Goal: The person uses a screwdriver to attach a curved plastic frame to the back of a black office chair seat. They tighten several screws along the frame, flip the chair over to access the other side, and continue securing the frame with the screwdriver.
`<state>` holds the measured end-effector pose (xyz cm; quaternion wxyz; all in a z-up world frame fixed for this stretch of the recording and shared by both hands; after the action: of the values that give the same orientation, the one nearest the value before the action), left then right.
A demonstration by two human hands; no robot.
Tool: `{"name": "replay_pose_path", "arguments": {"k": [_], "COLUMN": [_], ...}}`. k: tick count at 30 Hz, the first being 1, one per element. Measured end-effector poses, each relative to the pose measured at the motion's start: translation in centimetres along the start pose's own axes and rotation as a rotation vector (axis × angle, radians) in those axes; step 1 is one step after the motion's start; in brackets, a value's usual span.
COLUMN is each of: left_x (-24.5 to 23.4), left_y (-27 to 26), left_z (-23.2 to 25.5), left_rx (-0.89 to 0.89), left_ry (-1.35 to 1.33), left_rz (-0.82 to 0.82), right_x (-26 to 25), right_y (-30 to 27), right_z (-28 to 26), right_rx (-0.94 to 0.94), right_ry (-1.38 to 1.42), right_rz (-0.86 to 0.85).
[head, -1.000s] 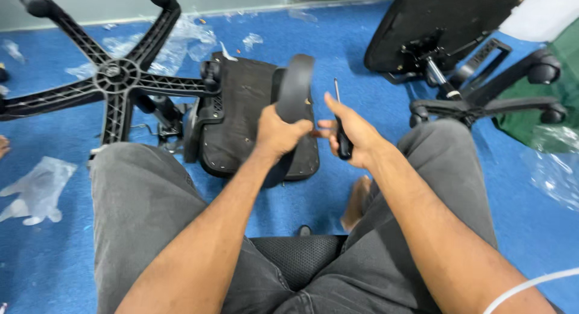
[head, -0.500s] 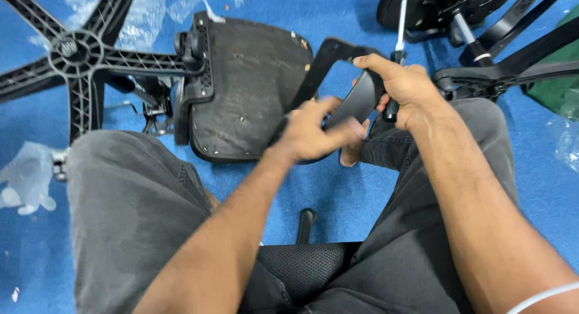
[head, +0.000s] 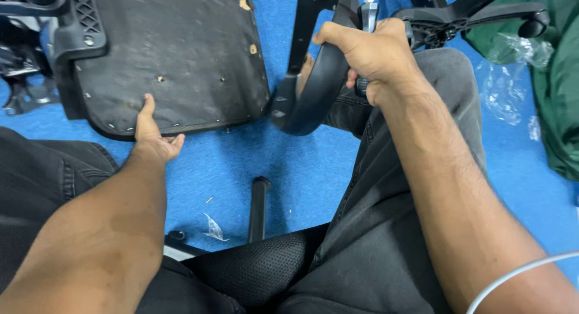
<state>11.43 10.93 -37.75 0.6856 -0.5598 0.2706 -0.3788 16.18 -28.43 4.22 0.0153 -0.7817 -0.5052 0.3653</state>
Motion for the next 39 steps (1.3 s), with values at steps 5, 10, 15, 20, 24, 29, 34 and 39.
{"name": "replay_pose_path", "arguments": {"k": [5, 10, 15, 20, 24, 29, 34, 39], "left_x": [-0.4, -0.7, -0.1, 0.8, 3.4, 7.4, 8.6, 12.1], "left_y": [2.8, 4.7, 1.7, -6.6, -12.8, -19.0, -22.6, -23.6], "left_z": [-1.2, 0.1, 0.2, 1.9, 3.6, 7.0, 10.5, 10.0], "left_rx": [-0.059, 0.084, 0.154, 0.18, 0.222, 0.288, 0.334, 0.513], "left_ry": [-0.057, 0.035, -0.049, 0.007, 0.028, -0.107, -0.21, -0.441], "left_rz": [0.069, 0.025, 0.089, 0.345, 0.35, 0.27, 0.218, -0.193], "right_x": [0.8, 1.8, 2.3, 1.7, 1.2, -1.3, -3.4, -3.0], "right_y": [0.4, 0.2, 0.3, -0.4, -1.3, -1.1, -0.8, 0.0], "right_z": [0.5, 0.5, 0.9, -0.7, -1.7, -0.3, -0.3, 0.9], "right_rx": [0.057, 0.051, 0.035, -0.06, -0.14, -0.087, -0.058, -0.071], "right_ry": [0.038, 0.005, 0.0, 0.024, 0.083, 0.149, 0.276, 0.312], "right_rz": [0.021, -0.017, -0.007, -0.034, -0.081, 0.018, 0.057, 0.03]}}
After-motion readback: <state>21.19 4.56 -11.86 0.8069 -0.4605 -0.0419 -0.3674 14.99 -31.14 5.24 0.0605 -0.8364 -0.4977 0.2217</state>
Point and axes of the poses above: each hand's wrist, its own y-axis towards the middle knuckle, its own x-axis out of the palm, z = x × y, the point moved 10 cm from there along y, towards the middle knuckle, and after that the axes turned 4 degrees about y, right-handed, at the moved point
